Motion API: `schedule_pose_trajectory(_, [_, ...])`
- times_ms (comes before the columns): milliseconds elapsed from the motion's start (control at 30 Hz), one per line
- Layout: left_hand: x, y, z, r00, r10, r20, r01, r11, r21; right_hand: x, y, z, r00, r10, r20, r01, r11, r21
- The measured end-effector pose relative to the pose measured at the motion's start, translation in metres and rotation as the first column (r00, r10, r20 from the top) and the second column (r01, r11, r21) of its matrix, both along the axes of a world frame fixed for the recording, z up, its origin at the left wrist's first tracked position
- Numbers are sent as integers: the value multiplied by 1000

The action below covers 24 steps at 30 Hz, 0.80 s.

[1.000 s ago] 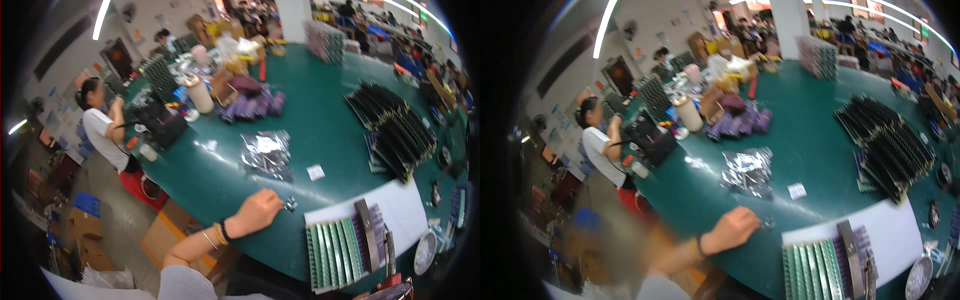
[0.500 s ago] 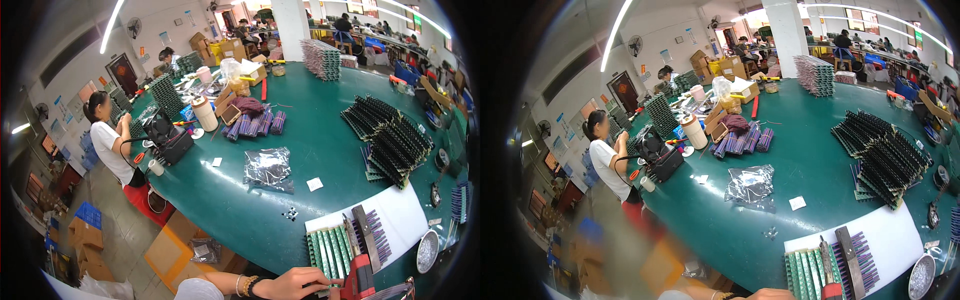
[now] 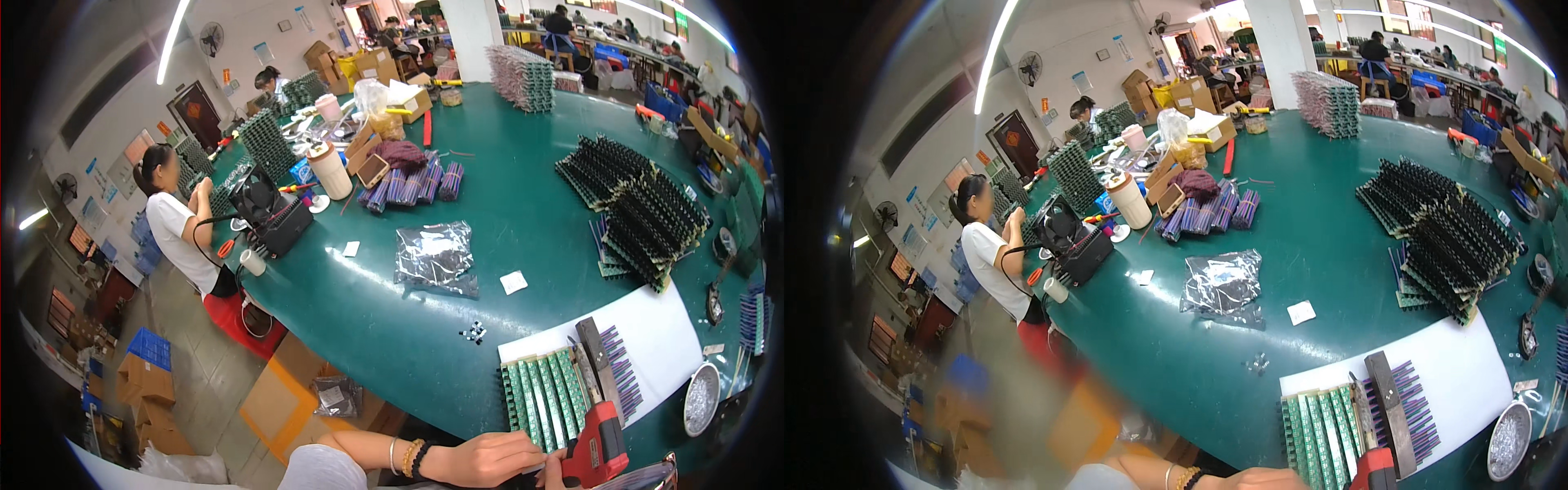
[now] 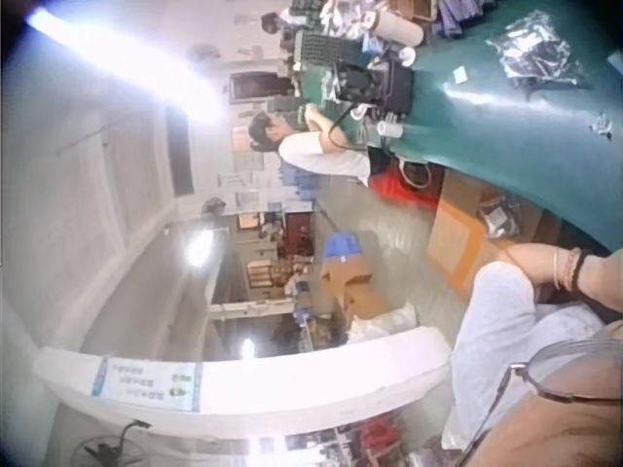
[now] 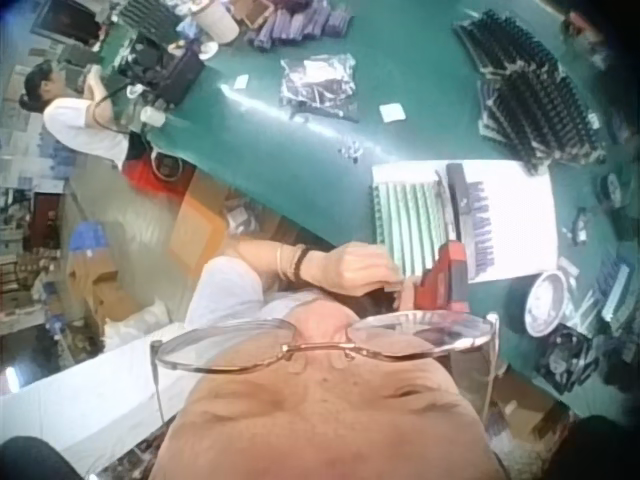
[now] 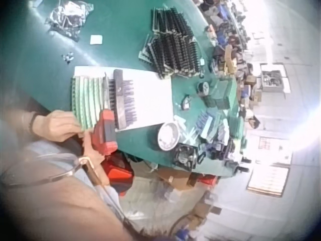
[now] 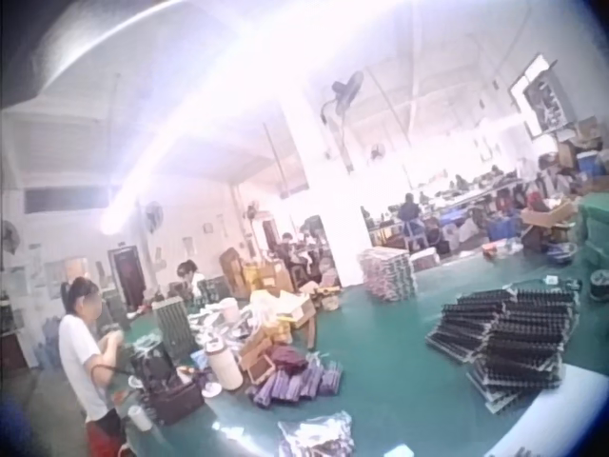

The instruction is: The person repeatedly picks up electronic components from the table by hand, inserts them into circuit boards, and solders them with a soldering iron.

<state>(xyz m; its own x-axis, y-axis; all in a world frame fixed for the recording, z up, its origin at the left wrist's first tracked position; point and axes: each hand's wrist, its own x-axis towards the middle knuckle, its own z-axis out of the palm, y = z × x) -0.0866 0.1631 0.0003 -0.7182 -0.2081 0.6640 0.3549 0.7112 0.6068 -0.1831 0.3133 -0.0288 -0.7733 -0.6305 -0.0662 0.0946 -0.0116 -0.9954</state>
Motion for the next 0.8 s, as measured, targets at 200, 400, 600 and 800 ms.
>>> schedule_pose_trajectory(200, [3,-15,6,997,-79,-21,76,989,-130,6,21,11,997,-63,-34,64,997,38])
schedule_pose_trajectory(400, [6,-24,7,990,-132,54,139,975,-175,1,26,31,996,77,43,-81,991,106])
schedule_pose_trajectory(600, [3,-66,4,972,87,219,-75,995,-65,-5,36,38,996,0,-87,14,987,163])
schedule_pose_trajectory(800, [2,-69,0,982,73,173,-54,992,-111,-2,28,54,989,-51,140,13,965,261])
